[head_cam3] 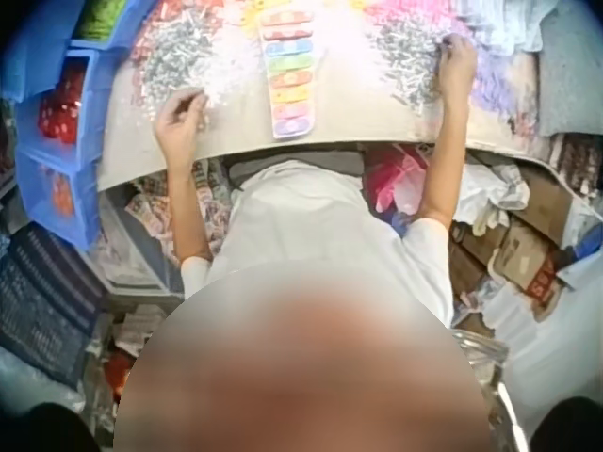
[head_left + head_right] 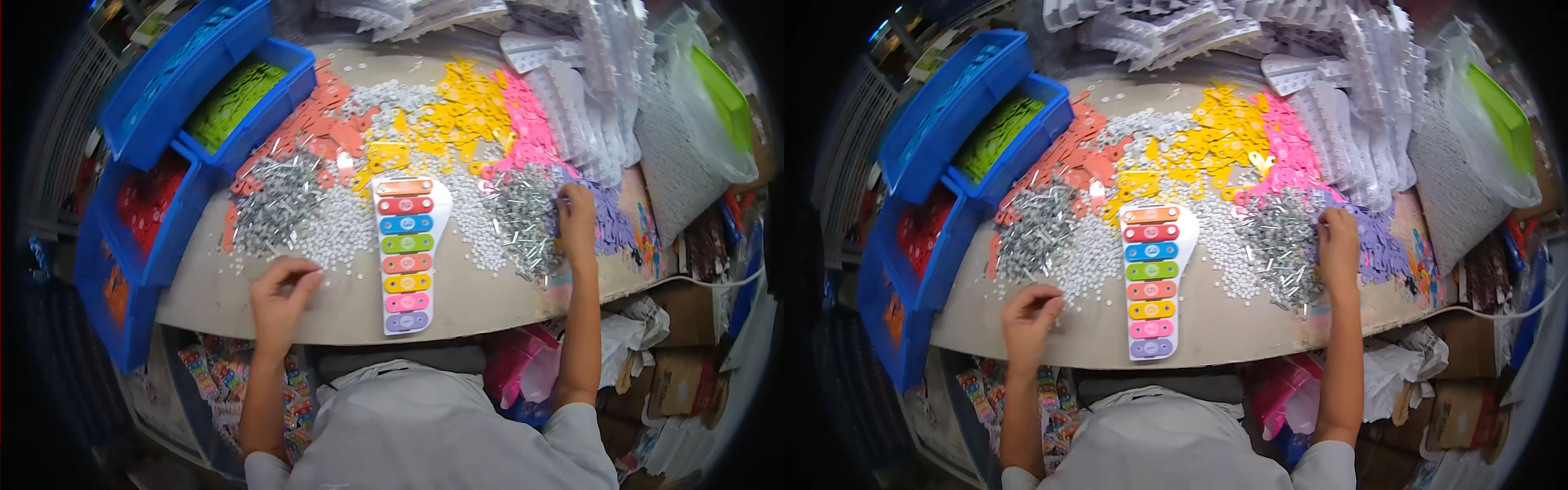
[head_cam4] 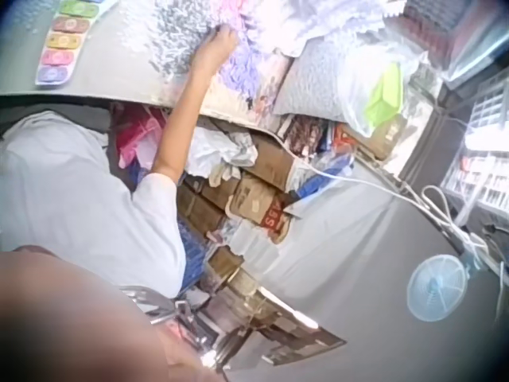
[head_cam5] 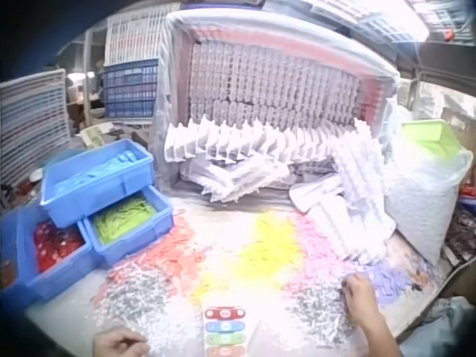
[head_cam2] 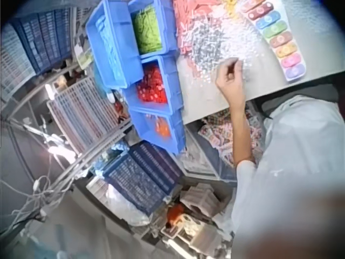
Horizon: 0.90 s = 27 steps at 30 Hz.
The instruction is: Assemble toy xylophones by inserting colored keys and metal components onto plastic bases.
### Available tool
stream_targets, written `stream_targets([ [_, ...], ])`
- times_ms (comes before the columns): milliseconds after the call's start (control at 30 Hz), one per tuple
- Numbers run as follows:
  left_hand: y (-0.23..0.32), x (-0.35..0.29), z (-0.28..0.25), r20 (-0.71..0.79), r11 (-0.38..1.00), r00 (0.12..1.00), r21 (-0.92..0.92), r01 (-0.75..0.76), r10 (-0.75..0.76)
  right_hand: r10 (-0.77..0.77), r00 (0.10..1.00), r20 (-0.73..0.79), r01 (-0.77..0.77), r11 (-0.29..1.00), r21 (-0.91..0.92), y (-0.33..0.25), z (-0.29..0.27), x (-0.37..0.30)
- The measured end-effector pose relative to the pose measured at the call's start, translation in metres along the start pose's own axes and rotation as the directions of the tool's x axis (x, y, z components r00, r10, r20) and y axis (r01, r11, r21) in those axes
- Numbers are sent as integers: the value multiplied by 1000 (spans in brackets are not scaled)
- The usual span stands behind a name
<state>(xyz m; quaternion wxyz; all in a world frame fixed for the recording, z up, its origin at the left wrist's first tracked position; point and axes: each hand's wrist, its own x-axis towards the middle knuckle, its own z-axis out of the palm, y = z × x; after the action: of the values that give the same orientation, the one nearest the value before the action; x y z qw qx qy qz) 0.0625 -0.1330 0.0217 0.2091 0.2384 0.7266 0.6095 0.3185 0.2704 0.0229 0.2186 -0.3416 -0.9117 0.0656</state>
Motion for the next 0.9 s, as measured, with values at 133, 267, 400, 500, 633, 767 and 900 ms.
stream_targets([
  [133, 0, 7, 28, 202, 926, 954, -262, 271, -222, -40, 999, -36, 41, 999, 24, -2, -7, -6],
  [267, 2, 21, 44, 322, 855, 915, -374, 359, -244, 124, 989, -78, -110, 981, 161, -26, -6, -12],
  [400, 3, 45, 60, 358, 846, 898, -367, 386, -255, 158, 977, -144, -68, 868, 491, -91, 6, -29],
  [500, -4, 62, 71, 388, 847, 891, -369, 384, -235, 16, 1000, 13, -21, 753, 658, -141, 23, -38],
  [633, -9, 70, 78, 370, 862, 902, -358, 359, -222, -38, 998, 48, -6, 727, 687, -174, 37, -31],
  [767, -7, 73, 79, 383, 874, 900, -340, 348, -209, -64, 997, 48, 18, 765, 643, -179, 47, -26],
  [900, -7, 76, 80, 394, 872, 897, -345, 347, -201, -95, 995, 40, 50, 780, 623, -179, 54, -24],
])
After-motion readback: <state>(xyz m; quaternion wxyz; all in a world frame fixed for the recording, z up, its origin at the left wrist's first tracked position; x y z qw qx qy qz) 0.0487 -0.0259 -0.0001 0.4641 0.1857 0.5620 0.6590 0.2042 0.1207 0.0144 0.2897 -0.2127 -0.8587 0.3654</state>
